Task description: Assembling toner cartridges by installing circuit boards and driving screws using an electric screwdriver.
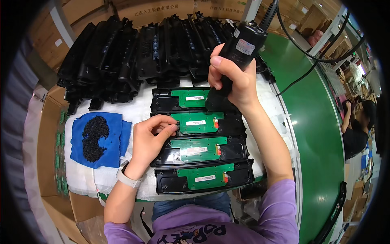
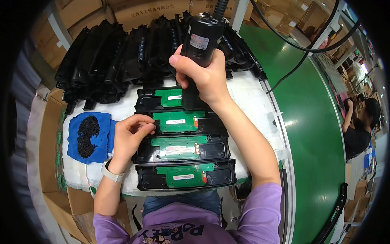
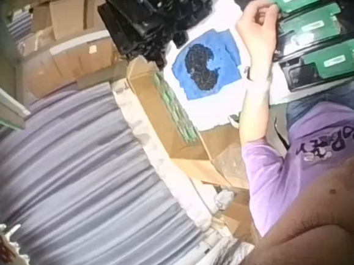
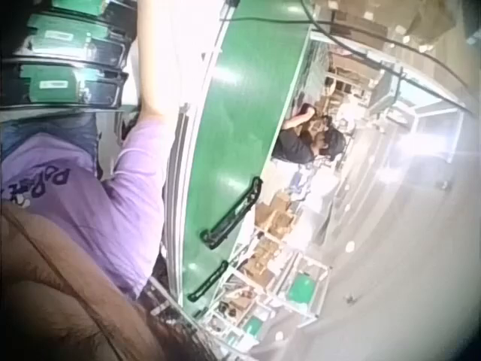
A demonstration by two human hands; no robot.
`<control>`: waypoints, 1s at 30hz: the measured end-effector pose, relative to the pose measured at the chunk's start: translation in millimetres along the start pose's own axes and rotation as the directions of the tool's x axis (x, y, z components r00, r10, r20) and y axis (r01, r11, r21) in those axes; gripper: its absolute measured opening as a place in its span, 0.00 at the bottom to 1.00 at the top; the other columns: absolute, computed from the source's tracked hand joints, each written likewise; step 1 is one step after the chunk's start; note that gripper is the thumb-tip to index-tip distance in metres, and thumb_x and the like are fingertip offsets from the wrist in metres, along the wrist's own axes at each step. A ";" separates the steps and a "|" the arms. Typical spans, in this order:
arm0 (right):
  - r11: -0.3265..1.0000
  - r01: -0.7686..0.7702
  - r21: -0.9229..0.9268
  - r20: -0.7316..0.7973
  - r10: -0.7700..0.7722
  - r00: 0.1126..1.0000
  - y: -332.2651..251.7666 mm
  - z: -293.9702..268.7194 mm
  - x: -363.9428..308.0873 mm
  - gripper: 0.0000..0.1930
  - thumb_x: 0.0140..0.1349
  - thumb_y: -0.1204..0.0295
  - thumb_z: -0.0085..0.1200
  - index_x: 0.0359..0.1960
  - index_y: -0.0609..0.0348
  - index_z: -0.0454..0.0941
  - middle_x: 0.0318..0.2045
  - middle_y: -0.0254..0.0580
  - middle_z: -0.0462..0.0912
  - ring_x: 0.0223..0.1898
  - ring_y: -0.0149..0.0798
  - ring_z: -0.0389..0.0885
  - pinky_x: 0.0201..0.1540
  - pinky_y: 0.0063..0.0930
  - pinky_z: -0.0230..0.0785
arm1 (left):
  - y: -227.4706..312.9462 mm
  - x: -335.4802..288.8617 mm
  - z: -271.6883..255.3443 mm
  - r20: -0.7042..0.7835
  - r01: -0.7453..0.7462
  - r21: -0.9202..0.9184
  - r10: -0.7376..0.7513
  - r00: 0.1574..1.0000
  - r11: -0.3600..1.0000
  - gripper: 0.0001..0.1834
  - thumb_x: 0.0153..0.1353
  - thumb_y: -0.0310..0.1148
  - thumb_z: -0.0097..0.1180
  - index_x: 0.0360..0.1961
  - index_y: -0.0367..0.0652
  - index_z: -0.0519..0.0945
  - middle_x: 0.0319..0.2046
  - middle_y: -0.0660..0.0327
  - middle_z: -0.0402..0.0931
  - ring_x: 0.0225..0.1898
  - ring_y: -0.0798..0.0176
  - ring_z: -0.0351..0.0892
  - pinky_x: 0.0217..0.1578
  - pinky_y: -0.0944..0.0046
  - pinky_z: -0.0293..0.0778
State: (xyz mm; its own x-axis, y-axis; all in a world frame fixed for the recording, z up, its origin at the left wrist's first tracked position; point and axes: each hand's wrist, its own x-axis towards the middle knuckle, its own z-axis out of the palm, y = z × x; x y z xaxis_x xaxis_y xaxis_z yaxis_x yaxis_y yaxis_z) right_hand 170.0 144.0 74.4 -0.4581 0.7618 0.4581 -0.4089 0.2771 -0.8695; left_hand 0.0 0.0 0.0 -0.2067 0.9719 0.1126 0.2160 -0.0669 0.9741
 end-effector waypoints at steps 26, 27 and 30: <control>0.992 0.094 -0.089 0.131 -0.082 0.988 -6.9 14.7 -6.0 0.08 0.49 0.74 0.56 0.25 0.63 0.69 0.12 0.36 0.71 0.10 0.28 0.66 0.14 0.19 0.56 | -2.6 2.7 5.2 -0.034 -0.012 -0.184 0.006 0.999 0.983 0.07 0.60 0.25 0.54 0.37 0.31 0.78 0.28 0.57 0.80 0.29 0.70 0.79 0.34 0.73 0.75; 0.997 0.067 -0.025 0.128 -0.063 0.990 -11.3 12.4 -7.5 0.09 0.49 0.74 0.56 0.28 0.63 0.69 0.12 0.36 0.70 0.10 0.28 0.66 0.14 0.20 0.57 | -0.4 2.0 6.3 -0.036 -0.015 -0.185 0.008 0.999 0.983 0.07 0.60 0.25 0.54 0.37 0.31 0.78 0.28 0.57 0.80 0.29 0.70 0.79 0.34 0.73 0.75; 0.941 0.069 0.332 0.117 -0.114 0.987 -23.8 10.7 -11.8 0.10 0.56 0.69 0.50 0.36 0.61 0.68 0.13 0.34 0.65 0.11 0.29 0.64 0.18 0.26 0.61 | 6.9 -0.5 7.3 0.033 0.012 -0.334 -0.001 0.999 0.942 0.08 0.57 0.21 0.56 0.38 0.31 0.78 0.31 0.54 0.81 0.33 0.66 0.81 0.38 0.70 0.77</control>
State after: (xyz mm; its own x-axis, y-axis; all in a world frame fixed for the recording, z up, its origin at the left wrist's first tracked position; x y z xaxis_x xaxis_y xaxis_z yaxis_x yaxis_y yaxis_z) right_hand 176.7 122.1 91.7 -0.4978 0.6513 0.5727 -0.6785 0.1189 -0.7249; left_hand 8.5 0.7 5.3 -0.1748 0.9789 0.1054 -0.1177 -0.1270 0.9849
